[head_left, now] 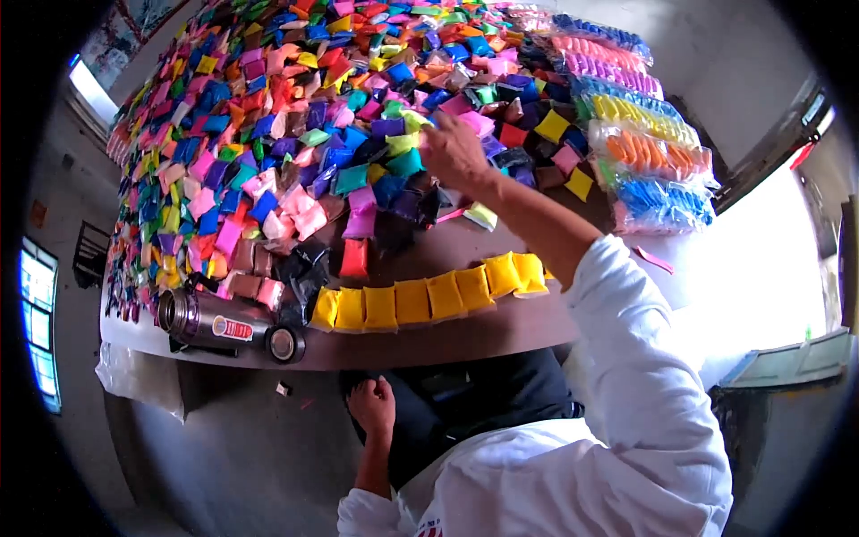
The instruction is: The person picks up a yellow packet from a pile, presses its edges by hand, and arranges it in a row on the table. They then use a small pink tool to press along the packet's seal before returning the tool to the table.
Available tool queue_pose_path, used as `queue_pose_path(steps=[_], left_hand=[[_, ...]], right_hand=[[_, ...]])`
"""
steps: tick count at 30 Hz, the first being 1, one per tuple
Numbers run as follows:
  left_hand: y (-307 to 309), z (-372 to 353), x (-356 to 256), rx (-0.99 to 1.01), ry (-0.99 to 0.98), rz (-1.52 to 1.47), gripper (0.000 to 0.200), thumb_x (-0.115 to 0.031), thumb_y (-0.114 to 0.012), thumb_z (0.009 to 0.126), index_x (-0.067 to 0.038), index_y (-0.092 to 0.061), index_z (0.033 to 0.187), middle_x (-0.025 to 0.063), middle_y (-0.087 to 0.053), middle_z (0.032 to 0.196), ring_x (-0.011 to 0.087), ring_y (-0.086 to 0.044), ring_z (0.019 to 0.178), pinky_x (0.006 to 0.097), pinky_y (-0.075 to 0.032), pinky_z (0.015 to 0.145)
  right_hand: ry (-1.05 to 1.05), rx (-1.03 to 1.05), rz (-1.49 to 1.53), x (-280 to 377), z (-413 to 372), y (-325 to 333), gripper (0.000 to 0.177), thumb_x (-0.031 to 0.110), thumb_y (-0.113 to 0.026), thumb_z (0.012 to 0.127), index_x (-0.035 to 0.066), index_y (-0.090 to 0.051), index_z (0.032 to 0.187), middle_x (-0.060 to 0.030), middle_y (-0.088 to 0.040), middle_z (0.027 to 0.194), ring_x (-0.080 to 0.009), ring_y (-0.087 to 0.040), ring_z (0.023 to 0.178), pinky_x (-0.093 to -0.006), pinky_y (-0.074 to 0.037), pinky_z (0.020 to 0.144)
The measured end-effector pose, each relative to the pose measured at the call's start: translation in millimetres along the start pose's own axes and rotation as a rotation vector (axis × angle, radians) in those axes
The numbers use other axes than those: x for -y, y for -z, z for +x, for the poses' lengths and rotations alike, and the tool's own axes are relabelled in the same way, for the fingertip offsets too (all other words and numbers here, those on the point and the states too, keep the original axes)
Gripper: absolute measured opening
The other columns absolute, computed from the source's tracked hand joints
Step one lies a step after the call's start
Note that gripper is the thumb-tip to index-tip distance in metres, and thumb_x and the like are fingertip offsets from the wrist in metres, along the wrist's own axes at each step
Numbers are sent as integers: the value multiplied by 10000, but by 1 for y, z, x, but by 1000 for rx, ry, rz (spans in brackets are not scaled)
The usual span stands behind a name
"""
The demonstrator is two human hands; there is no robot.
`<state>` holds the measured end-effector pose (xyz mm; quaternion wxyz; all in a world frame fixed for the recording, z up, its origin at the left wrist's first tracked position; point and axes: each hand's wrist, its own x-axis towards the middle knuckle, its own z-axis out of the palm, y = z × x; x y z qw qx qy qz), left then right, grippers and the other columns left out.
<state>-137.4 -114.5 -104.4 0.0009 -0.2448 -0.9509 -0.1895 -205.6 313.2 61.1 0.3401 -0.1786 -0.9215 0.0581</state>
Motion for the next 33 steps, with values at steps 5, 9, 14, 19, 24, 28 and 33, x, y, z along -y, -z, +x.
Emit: queue_pose_path(steps=[5,9,14,19,24,28,33], left_hand=[[5,5,-4,-27,-27,-5,261,-210,-585,805,-44,-550,606,117,-590,647,317,-566,669,450,-441,694],[5,7,-2,31,19,16,225,-196,-595,781,-43,-569,618,120,-599,646,328,-564,648,442,-441,661],[7,12,-1,7,-54,-5,245,-191,-618,774,-50,-546,587,131,-547,581,309,-532,557,400,-401,558],[12,16,-3,28,-67,100,201,-173,-639,749,-57,-558,607,123,-599,636,335,-575,637,432,-445,653],[-12,11,19,14,-18,10,217,-193,-628,792,-1,-576,707,116,-610,647,317,-578,581,407,-472,651],[-12,14,17,80,31,-2,234,-225,-619,817,-3,-587,752,114,-614,680,315,-580,602,383,-483,641],[-16,9,26,92,-50,118,277,-264,-611,830,-29,-594,684,89,-609,671,280,-582,627,492,-436,743]], right_hand=[[-338,74,-153,-103,24,18,473,386,-640,764,50,-531,1079,-162,-576,1084,-330,-551,1030,-413,-457,854],[-570,268,-61,-146,31,32,724,625,-582,734,91,-481,1213,-161,-571,1182,-317,-551,1104,-411,-439,907],[-553,308,-27,-132,56,-6,832,754,-438,742,197,-407,1360,-178,-415,1369,-323,-424,1257,-486,-327,1007],[-468,213,-111,-58,72,-37,661,641,-500,768,269,-473,1314,-201,-409,1328,-365,-370,1239,-481,-286,995],[-158,-49,-267,-13,73,-57,417,363,-571,760,209,-615,1144,-126,-487,1228,-296,-391,1194,-459,-296,968],[-25,164,-157,9,70,-57,282,269,-557,751,134,-658,977,-88,-581,1128,-262,-443,1128,-444,-390,827],[-106,-250,331,7,57,-53,99,159,-598,707,107,-632,785,-105,-606,774,-316,-573,765,-430,-479,687]])
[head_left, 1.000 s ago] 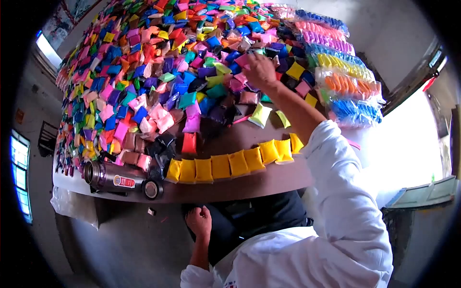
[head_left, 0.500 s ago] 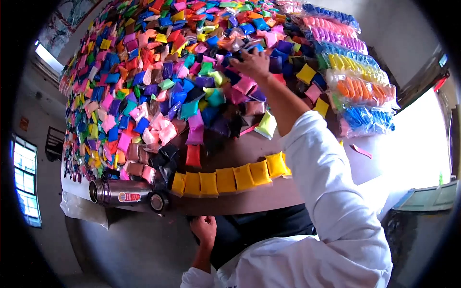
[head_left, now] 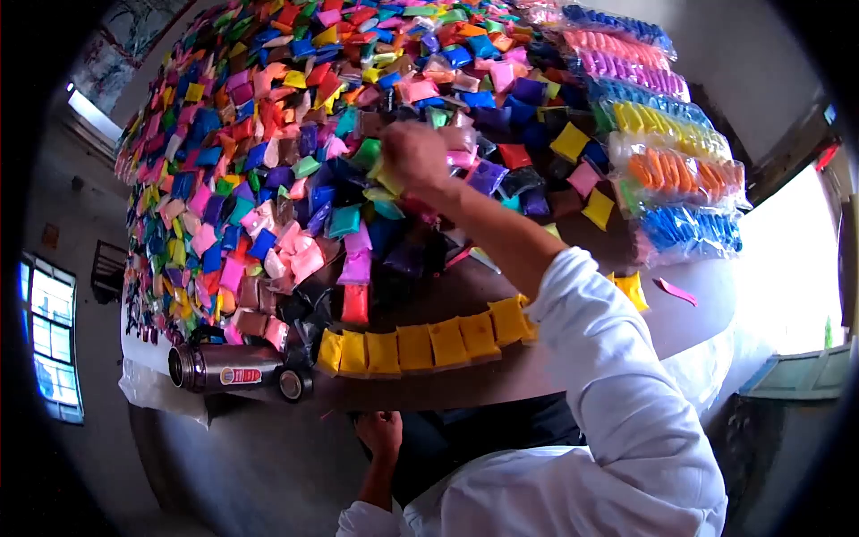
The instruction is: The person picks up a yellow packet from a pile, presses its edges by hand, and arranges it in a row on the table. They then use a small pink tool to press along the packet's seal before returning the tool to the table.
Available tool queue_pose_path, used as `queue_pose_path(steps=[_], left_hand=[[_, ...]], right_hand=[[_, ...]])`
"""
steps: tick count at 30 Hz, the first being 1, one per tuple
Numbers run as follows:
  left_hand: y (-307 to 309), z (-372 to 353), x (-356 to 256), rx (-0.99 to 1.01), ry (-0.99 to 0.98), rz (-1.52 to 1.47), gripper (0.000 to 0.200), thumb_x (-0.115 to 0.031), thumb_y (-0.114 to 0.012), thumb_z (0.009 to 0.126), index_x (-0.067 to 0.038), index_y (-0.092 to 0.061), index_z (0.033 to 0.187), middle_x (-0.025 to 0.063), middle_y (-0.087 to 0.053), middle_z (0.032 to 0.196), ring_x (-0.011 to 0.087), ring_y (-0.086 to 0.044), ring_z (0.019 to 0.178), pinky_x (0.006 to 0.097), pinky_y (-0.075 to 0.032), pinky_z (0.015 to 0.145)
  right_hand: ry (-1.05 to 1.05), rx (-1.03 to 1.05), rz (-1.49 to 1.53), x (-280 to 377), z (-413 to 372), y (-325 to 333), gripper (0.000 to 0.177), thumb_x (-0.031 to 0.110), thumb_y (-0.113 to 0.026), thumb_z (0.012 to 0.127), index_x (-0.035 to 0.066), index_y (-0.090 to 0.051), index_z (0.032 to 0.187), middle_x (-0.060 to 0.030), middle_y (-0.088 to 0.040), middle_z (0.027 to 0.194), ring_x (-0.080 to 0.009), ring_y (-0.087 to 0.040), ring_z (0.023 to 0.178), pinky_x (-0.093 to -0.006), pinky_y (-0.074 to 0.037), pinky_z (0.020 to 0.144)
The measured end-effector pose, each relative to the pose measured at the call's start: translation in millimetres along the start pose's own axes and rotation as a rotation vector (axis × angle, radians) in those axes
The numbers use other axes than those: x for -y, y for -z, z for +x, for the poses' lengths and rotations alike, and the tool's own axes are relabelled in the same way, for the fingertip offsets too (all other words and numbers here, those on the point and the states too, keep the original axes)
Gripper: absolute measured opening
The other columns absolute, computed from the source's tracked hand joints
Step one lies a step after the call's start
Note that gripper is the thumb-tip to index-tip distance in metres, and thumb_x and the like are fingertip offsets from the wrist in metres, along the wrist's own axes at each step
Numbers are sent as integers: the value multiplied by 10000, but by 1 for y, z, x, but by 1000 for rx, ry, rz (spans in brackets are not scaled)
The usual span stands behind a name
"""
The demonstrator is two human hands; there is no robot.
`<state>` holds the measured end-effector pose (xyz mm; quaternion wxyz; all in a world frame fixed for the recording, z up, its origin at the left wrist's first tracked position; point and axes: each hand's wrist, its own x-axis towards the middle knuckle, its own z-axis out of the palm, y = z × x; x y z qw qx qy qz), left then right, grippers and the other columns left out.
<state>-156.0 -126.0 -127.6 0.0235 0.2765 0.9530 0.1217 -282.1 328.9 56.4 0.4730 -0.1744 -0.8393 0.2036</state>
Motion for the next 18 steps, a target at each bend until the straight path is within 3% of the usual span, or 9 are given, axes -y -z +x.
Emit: queue_pose_path(steps=[1,2,3,5,7,9,13,15,18], left_hand=[[1,-2,-1,-2,14,4,277,-264,-611,830,-29,-594,684,89,-609,671,280,-582,627,492,-436,743],[1,-4,-4,-14,41,11,263,-248,-616,819,-33,-592,670,85,-607,666,285,-580,634,486,-434,740],[2,-5,-5,-25,64,16,250,-232,-620,808,-36,-590,656,81,-605,660,289,-578,640,481,-432,736],[0,-6,1,6,82,-1,228,-219,-630,790,-32,-597,664,91,-608,678,299,-579,665,467,-441,726],[4,-1,-2,31,99,-21,208,-206,-641,772,-27,-603,672,101,-612,696,309,-581,690,454,-450,716],[26,7,-25,-48,74,6,171,-185,-685,736,-50,-598,676,139,-637,766,332,-609,770,425,-476,754],[38,9,-35,-31,80,45,176,-188,-696,734,-41,-609,694,145,-641,819,335,-607,834,431,-463,801],[32,8,-29,-46,104,69,158,-194,-691,739,-58,-619,708,141,-643,806,348,-610,830,445,-467,790],[33,10,-23,-78,63,44,137,-211,-699,734,-86,-652,760,158,-646,835,365,-607,864,469,-455,832]], right_hand=[[-17,-3,-62,13,5,33,97,164,-612,698,88,-600,757,-119,-588,765,-344,-577,754,-464,-474,662],[114,-132,-129,-13,16,33,111,135,-624,679,78,-600,771,-129,-578,770,-344,-577,758,-462,-473,655],[25,-264,-65,-37,18,33,153,124,-632,671,66,-592,807,-149,-573,812,-343,-573,787,-461,-468,674],[17,-325,-259,-75,28,54,325,140,-649,685,63,-584,994,-176,-580,976,-376,-572,856,-455,-476,766],[-269,-127,-134,-116,29,62,354,270,-625,775,66,-584,1061,-181,-603,1038,-366,-580,965,-439,-478,799],[-339,15,-215,-132,39,73,411,317,-615,784,75,-577,1113,-178,-628,1020,-355,-600,943,-431,-484,787],[-147,-12,5,-133,67,52,281,241,-583,822,98,-632,1059,-161,-649,973,-342,-618,918,-420,-487,786],[-267,54,36,-95,82,41,329,243,-586,825,97,-609,1119,-179,-637,1018,-329,-614,955,-418,-478,821],[-197,128,88,-74,92,16,431,290,-574,838,91,-545,1219,-211,-579,1160,-349,-593,1023,-423,-459,882]])
